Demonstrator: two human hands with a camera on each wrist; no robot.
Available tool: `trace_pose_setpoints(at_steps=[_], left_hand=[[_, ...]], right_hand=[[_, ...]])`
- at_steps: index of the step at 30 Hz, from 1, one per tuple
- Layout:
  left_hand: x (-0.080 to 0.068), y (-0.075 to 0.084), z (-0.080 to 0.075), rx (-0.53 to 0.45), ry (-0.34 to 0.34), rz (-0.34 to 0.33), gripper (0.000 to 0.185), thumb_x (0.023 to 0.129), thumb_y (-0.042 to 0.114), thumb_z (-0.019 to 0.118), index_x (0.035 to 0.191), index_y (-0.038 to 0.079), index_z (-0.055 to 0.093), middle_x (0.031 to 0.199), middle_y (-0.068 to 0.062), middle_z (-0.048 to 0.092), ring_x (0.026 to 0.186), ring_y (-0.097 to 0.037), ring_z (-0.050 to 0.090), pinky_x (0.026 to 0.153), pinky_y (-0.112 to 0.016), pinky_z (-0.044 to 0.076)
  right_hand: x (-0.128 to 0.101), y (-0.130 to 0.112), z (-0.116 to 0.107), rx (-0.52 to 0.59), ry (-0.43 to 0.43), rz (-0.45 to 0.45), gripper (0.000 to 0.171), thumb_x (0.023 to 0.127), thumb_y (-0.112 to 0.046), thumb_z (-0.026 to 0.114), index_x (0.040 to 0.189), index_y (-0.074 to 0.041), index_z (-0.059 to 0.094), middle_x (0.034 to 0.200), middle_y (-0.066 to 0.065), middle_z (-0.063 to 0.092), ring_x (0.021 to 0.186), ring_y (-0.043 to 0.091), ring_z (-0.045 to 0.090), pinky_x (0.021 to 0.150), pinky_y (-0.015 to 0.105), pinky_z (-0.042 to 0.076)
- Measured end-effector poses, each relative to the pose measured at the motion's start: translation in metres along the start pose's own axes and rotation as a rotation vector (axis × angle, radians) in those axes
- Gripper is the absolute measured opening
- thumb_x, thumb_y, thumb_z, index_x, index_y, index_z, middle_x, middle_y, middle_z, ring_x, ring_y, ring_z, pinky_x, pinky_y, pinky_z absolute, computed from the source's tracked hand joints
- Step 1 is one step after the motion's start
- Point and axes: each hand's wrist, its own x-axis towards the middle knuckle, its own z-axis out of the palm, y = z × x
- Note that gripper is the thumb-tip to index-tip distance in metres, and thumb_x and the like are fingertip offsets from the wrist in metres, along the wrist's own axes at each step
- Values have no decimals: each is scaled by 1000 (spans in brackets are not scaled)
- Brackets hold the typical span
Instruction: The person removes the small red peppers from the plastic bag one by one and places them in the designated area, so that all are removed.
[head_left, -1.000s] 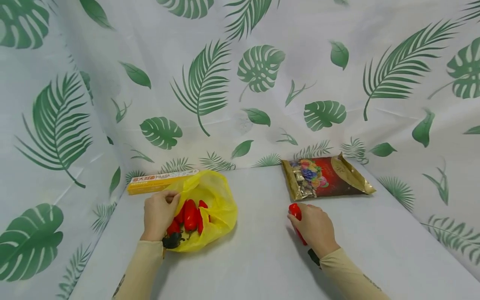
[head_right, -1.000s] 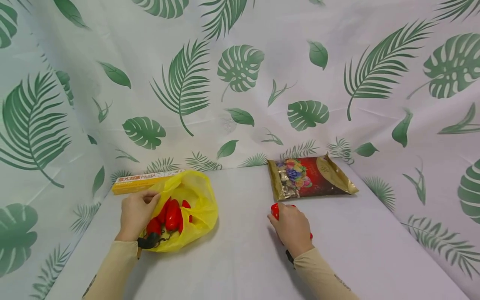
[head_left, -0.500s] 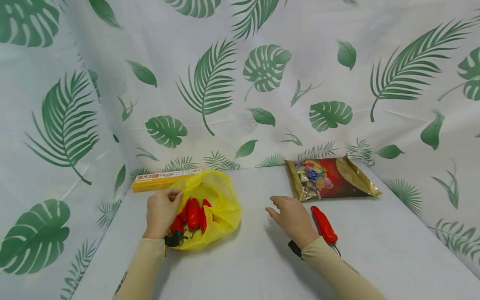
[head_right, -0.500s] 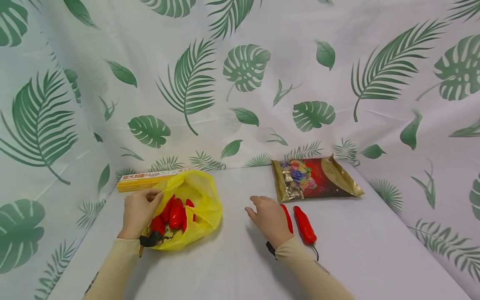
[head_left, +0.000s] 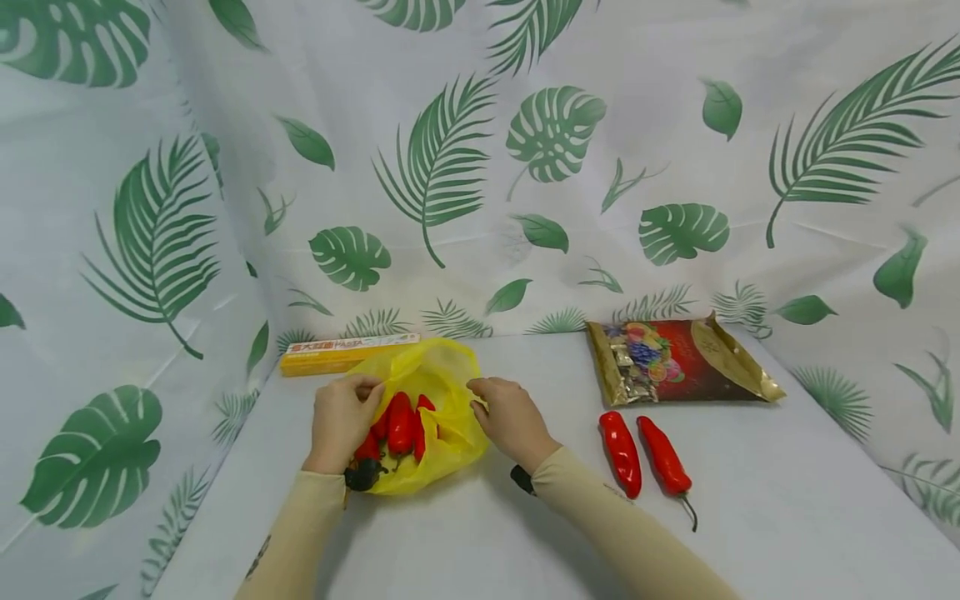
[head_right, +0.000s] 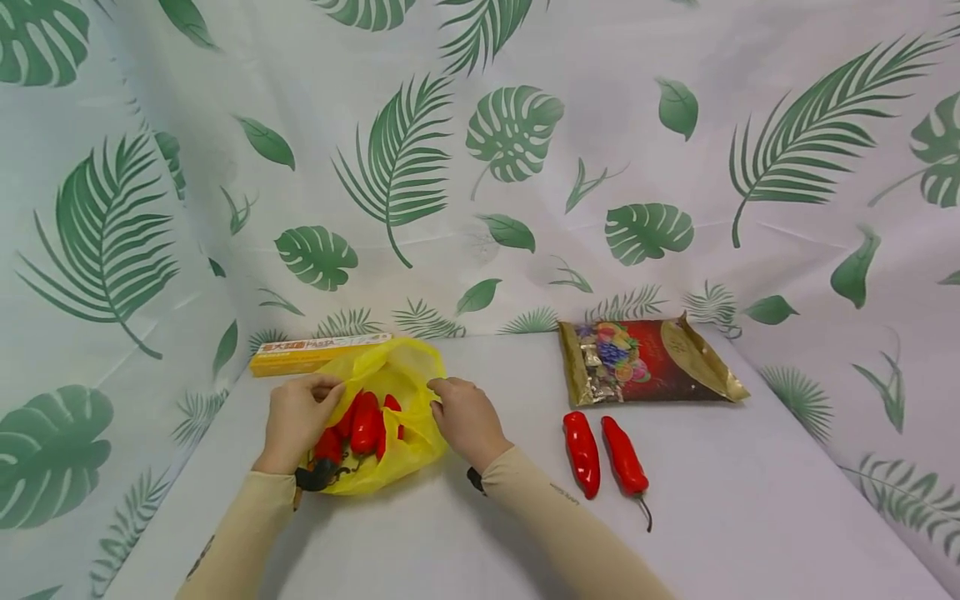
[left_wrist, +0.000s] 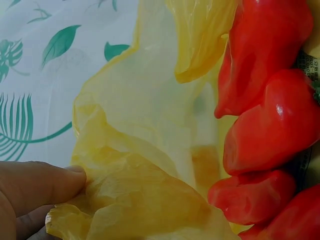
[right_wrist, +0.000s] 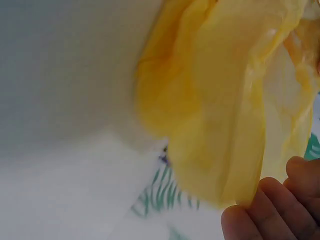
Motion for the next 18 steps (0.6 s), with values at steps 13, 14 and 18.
trace_pose_setpoints(at_steps=[13,14,18], left_hand=[[1,1,3,-8,9,13,18,96,22,75,101,5,82,89,-10,81,75,-20,74,63,-30,60],[1,1,3,-7,13,10,18,96,22,75,101,6,82,89,-9,81,75,-20,74,62,-29,59],[2,-1,1,-2,25,9,18,96,22,76,101,6,82,88,-9,81,73,-19,74,61,-28,59]], right_hand=[[38,-11,47,-6,-185,253,26,92,-4,75,118,0,74,114,13,78,103,33,74,94,46,62],[39,-12,48,8,-199,263,27,91,-6,77,118,0,74,114,13,78,102,32,74,94,46,62],[44,-16,53,70,-239,268,30,89,-10,81,116,1,74,108,14,77,95,29,71,93,44,62]])
